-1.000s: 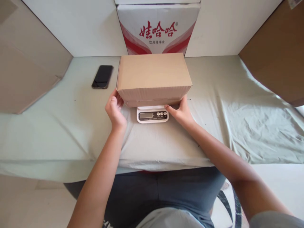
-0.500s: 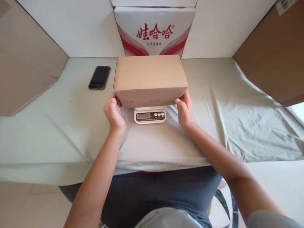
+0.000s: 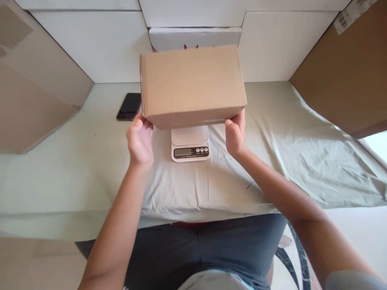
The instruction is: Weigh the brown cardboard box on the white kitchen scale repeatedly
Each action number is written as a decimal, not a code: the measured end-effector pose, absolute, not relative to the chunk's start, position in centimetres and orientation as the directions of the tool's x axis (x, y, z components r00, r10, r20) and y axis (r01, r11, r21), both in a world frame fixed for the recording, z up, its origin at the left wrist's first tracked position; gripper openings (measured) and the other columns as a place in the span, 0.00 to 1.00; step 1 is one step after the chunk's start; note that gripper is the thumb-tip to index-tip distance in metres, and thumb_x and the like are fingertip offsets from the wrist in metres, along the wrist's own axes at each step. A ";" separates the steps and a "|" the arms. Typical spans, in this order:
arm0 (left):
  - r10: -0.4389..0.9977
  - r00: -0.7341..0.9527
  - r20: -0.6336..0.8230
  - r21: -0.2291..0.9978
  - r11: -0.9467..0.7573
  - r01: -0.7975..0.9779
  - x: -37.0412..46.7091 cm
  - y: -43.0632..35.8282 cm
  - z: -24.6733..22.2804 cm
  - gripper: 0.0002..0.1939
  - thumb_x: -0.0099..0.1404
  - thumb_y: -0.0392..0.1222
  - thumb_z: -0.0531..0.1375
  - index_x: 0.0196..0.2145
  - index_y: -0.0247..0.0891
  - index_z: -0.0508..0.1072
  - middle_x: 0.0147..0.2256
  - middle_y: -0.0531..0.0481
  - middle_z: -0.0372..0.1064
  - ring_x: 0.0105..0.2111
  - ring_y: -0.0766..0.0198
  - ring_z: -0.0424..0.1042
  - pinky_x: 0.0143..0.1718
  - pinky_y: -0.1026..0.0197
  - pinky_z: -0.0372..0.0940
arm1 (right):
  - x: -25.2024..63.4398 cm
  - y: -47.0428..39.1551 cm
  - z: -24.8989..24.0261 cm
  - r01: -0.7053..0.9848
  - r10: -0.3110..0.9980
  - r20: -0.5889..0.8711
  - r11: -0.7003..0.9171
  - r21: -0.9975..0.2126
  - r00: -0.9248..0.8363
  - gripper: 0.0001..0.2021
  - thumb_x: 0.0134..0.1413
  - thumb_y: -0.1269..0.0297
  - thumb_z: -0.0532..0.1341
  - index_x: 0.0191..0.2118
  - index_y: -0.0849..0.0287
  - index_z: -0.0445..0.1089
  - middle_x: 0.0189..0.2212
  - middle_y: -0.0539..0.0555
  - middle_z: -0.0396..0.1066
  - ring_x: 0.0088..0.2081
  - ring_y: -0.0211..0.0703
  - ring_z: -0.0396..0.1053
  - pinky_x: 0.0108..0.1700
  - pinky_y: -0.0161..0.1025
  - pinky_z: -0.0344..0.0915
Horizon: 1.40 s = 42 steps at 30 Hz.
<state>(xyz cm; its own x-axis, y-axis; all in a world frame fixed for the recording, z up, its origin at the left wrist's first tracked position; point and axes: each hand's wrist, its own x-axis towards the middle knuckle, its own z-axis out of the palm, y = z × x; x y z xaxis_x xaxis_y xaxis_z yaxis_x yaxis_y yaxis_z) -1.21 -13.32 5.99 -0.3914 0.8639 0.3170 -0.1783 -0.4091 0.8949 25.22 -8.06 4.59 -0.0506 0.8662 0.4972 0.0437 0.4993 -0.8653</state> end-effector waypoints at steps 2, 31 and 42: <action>0.873 -0.339 0.351 0.883 -0.429 -0.191 -1.9 -11.3 7.1 0.26 0.67 0.71 0.65 0.41 0.44 0.79 0.55 0.40 0.81 0.70 0.37 0.72 0.69 0.40 0.69 | 25.1 -5.5 5.5 0.068 0.868 0.496 0.497 -0.865 -0.030 0.51 0.52 0.18 0.59 0.76 0.37 0.57 0.74 0.54 0.65 0.83 0.69 0.51 0.84 0.71 0.56; 0.957 -0.284 0.061 0.977 -0.115 -0.179 -2.4 0.6 0.4 0.37 0.85 0.62 0.39 0.77 0.41 0.67 0.79 0.43 0.61 0.80 0.59 0.59 0.81 0.52 0.52 | 22.3 4.6 0.3 -0.241 0.981 0.192 0.178 -0.954 -0.036 0.37 0.48 0.48 0.65 0.66 0.48 0.64 0.73 0.54 0.70 0.77 0.58 0.64 0.85 0.59 0.55; 0.940 -0.341 0.033 0.972 -0.109 -0.206 -2.0 -0.2 1.3 0.38 0.86 0.59 0.38 0.78 0.33 0.61 0.81 0.41 0.54 0.80 0.61 0.59 0.81 0.56 0.51 | 22.4 5.5 -0.5 -0.236 0.969 0.245 0.232 -0.944 -0.030 0.38 0.48 0.47 0.64 0.67 0.46 0.64 0.74 0.52 0.69 0.79 0.58 0.62 0.85 0.59 0.54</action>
<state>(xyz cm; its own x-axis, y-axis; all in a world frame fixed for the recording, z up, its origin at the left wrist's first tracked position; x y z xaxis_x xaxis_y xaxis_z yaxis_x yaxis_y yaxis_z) -1.96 -0.21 1.26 -0.3407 0.9396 0.0332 -0.2059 -0.1091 0.9725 22.44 5.52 -0.48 -0.0302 0.9690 0.2454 -0.2355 0.2317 -0.9439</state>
